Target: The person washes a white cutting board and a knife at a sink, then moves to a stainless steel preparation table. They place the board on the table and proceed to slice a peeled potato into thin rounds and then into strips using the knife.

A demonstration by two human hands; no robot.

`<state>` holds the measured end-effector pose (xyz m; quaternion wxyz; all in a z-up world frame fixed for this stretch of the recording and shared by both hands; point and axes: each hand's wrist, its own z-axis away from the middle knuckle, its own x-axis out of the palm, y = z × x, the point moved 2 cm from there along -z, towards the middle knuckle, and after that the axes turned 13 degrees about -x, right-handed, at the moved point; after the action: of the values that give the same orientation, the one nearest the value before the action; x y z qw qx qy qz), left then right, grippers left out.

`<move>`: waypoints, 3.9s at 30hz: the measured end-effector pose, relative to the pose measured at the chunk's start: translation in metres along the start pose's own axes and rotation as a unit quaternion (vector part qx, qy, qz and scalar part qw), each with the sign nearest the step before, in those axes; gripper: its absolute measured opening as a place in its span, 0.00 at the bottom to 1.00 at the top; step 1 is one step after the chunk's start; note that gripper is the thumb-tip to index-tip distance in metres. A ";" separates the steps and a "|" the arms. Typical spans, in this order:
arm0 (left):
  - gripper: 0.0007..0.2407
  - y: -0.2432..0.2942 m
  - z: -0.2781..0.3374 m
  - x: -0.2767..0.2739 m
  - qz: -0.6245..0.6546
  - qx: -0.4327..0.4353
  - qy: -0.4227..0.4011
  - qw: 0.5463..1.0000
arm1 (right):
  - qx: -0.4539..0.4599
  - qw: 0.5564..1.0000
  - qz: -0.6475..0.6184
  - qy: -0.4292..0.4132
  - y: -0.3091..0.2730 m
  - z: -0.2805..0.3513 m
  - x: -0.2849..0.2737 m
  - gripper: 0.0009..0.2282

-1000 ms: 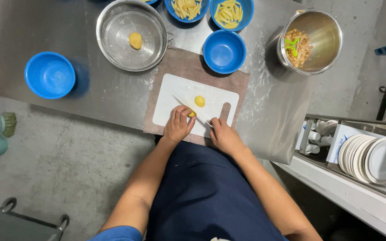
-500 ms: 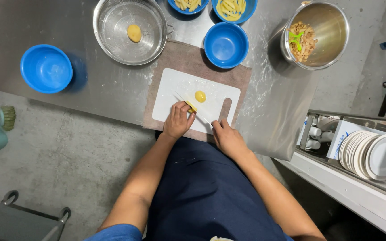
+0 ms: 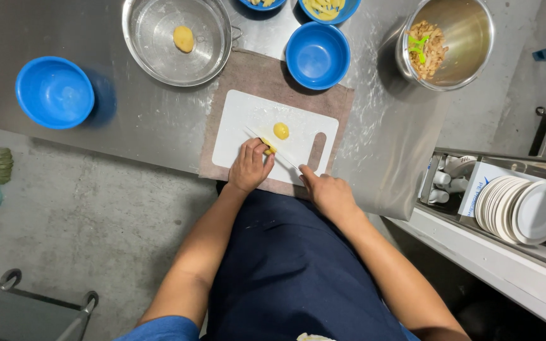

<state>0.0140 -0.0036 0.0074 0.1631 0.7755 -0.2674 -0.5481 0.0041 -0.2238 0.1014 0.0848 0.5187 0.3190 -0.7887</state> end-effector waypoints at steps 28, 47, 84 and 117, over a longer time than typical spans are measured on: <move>0.20 0.000 -0.004 -0.005 0.023 -0.005 0.009 1.000 | -0.085 0.994 0.061 -0.003 -0.002 0.002 0.014 0.13; 0.19 -0.002 -0.006 -0.005 0.039 0.008 -0.001 0.999 | -0.075 0.997 0.003 -0.036 0.018 -0.060 0.076 0.11; 0.16 -0.003 -0.003 0.000 0.027 -0.020 0.012 0.999 | -0.009 0.999 -0.011 -0.033 0.014 -0.050 0.084 0.33; 0.17 -0.005 0.000 0.005 0.014 -0.016 0.012 1.000 | 0.022 1.000 -0.019 0.004 0.022 -0.035 0.058 0.36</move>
<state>0.0165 -0.0024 0.0005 0.1857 0.7755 -0.2674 -0.5410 0.0146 -0.2090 0.0326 0.0565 0.5175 0.3117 -0.7949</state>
